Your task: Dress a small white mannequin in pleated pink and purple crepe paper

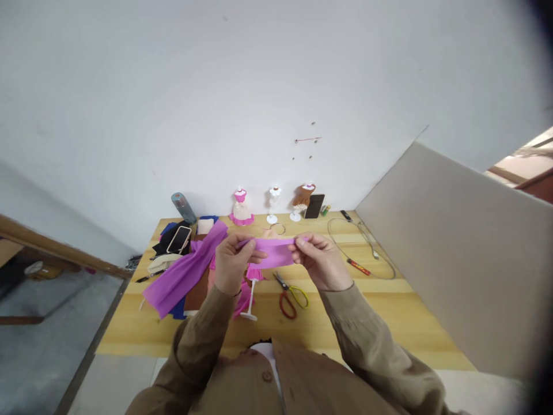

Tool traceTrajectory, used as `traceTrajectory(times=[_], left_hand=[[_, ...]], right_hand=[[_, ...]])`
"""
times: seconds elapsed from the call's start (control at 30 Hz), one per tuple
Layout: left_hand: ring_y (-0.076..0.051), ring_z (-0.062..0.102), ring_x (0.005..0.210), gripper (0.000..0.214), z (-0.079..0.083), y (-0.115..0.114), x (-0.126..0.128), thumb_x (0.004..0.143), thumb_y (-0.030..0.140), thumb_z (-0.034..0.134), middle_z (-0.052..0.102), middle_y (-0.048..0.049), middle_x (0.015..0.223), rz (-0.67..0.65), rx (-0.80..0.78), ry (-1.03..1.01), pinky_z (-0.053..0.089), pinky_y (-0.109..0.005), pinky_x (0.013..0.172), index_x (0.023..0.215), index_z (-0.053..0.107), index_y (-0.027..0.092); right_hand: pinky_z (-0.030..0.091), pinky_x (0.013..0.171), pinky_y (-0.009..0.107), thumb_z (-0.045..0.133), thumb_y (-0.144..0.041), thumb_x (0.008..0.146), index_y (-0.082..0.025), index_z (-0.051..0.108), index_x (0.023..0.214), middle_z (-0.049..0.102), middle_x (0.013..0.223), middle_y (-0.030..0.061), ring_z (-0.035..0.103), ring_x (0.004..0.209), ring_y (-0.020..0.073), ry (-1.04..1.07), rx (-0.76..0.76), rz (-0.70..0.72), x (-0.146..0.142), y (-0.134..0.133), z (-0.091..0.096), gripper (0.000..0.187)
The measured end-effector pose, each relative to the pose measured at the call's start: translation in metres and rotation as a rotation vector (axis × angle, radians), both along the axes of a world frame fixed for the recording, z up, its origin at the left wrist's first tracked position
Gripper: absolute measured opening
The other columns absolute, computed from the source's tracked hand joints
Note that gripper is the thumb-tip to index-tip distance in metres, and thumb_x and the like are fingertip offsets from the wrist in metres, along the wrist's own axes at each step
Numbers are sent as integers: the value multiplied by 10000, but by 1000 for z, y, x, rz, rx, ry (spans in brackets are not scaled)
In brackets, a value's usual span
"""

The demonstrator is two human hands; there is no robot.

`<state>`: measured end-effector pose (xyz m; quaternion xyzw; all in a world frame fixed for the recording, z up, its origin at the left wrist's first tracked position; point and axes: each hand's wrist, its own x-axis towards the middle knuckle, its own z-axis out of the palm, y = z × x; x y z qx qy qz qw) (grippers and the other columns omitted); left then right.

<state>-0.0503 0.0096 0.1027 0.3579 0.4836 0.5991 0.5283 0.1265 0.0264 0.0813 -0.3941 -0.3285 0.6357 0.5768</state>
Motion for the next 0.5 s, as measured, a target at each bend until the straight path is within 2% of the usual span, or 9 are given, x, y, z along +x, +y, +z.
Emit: traceTrajectory(times=[0.07,0.13,0.23,0.27,0.37,0.43,0.5], left_hand=[[-188,703,527,367,-2,1,-2,573,377,843,690,-20,543,-24,-8,-45,553,-252,512,756,625,146],[-173,712,575,336,-4,3,-5,578,362,840,732,-44,678,-36,-1,-67,558,-248,536,731,631,149],[-104,654,533,246,-8,5,-9,575,313,829,745,-51,853,38,53,34,494,-201,461,689,685,150],[-88,628,520,213,-10,6,-11,572,291,824,741,-41,830,80,73,85,469,-189,447,684,708,153],[-66,546,462,172,-12,6,-15,567,248,817,682,10,590,134,72,143,415,-175,434,696,748,158],[-45,447,360,184,-11,3,-17,589,268,813,589,53,437,91,28,89,344,-167,375,720,750,155],[-39,388,290,225,-9,0,-16,611,313,813,549,68,383,34,1,11,289,-163,324,747,740,150]], right_hand=[[470,436,195,904,-424,533,-180,679,635,712,603,15,572,444,82,-8,29,-12,-1,1,-1,348],[472,435,210,890,-439,555,-179,674,639,709,605,17,564,438,87,-31,61,-23,-2,3,-2,348],[472,441,235,876,-447,574,-179,677,652,713,617,30,565,446,103,-82,106,-58,-3,4,-4,343],[475,451,241,876,-447,572,-179,681,657,714,622,32,571,457,108,-99,120,-78,-4,4,-5,342],[482,483,251,878,-453,561,-181,691,667,700,598,23,583,483,119,-141,158,-136,-7,5,-6,346],[477,489,252,877,-449,558,-185,692,668,680,565,9,581,481,120,-142,172,-154,-9,5,-7,341],[464,484,246,879,-435,554,-190,683,657,665,543,-1,573,475,117,-120,179,-158,-11,4,-6,330]])
